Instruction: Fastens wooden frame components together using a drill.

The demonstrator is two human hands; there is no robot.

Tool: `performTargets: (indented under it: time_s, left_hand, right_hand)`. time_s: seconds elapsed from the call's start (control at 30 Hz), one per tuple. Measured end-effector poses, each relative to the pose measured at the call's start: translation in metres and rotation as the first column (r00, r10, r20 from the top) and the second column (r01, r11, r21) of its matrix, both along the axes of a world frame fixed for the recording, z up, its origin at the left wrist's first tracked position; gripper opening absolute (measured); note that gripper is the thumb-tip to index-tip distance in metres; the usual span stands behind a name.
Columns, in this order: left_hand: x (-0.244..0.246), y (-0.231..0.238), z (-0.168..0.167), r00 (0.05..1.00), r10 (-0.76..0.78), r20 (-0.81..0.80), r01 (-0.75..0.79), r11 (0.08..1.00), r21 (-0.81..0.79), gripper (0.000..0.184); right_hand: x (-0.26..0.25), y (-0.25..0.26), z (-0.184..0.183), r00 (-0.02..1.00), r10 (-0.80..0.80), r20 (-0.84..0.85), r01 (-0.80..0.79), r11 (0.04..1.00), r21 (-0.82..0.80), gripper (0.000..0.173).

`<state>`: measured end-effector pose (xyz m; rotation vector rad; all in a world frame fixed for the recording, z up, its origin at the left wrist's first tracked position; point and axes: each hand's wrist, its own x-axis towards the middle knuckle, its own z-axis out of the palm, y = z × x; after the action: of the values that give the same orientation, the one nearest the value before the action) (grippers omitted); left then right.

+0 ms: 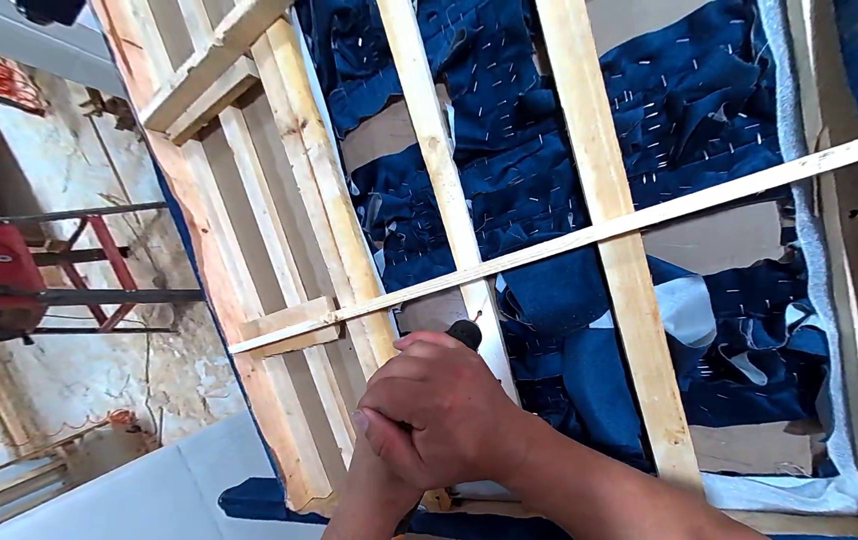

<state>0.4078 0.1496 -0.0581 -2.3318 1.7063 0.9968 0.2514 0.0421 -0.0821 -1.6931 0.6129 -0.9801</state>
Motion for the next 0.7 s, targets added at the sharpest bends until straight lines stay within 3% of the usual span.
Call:
performTargets:
  time_s: [0.1, 0.2, 0.27, 0.4, 0.47, 0.53, 0.6, 0.7]
  left_hand:
    - [-0.008, -0.009, 0.010, 0.999, -0.034, 0.023, 0.033, 0.999, 0.040, 0.030]
    - [-0.015, -0.013, 0.017, 0.999, -0.050, 0.019, 0.051, 0.998, -0.049, 0.029]
    - [-0.026, -0.024, 0.022, 1.000, -0.006, 0.011, 0.006, 1.000, 0.004, 0.027]
    - [-0.013, -0.017, 0.000, 0.996, 0.003, -0.091, -0.005, 1.000, -0.019, 0.018]
    - [-0.022, -0.021, 0.008, 0.979, 0.192, -0.066, -0.188, 0.980, 0.064, 0.025]
    - [-0.022, -0.010, 0.020, 0.935, 0.343, -0.090, -0.335, 0.937, 0.096, 0.032]
    - [-0.019, 0.014, 0.029, 0.927, 0.360, -0.110, -0.352, 0.932, 0.082, 0.043]
    - [-0.013, 0.076, 0.042, 0.912, 0.368, -0.180, -0.358, 0.930, 0.090, 0.063]
  right_hand:
    - [0.000, 0.002, -0.001, 1.000, -0.024, 0.013, 0.024, 1.000, -0.017, 0.031]
    - [0.004, 0.006, -0.004, 0.995, -0.087, 0.054, 0.090, 0.995, -0.041, 0.029]
    - [0.005, 0.005, -0.003, 0.994, -0.103, 0.039, 0.106, 0.992, -0.067, 0.030]
    - [0.011, -0.002, 0.009, 0.997, 0.010, -0.072, -0.019, 0.992, -0.122, 0.032]
    - [0.003, 0.003, 0.017, 0.990, 0.028, -0.135, -0.044, 0.992, -0.118, 0.033]
    - [-0.039, 0.015, 0.033, 0.969, -0.052, -0.240, 0.026, 0.994, -0.108, 0.034]
    - [-0.120, 0.025, 0.045, 0.881, -0.237, -0.409, 0.202, 0.971, -0.128, 0.032]
    - [-0.275, 0.059, 0.060, 0.519, -0.551, -0.654, 0.499, 0.816, -0.292, 0.029]
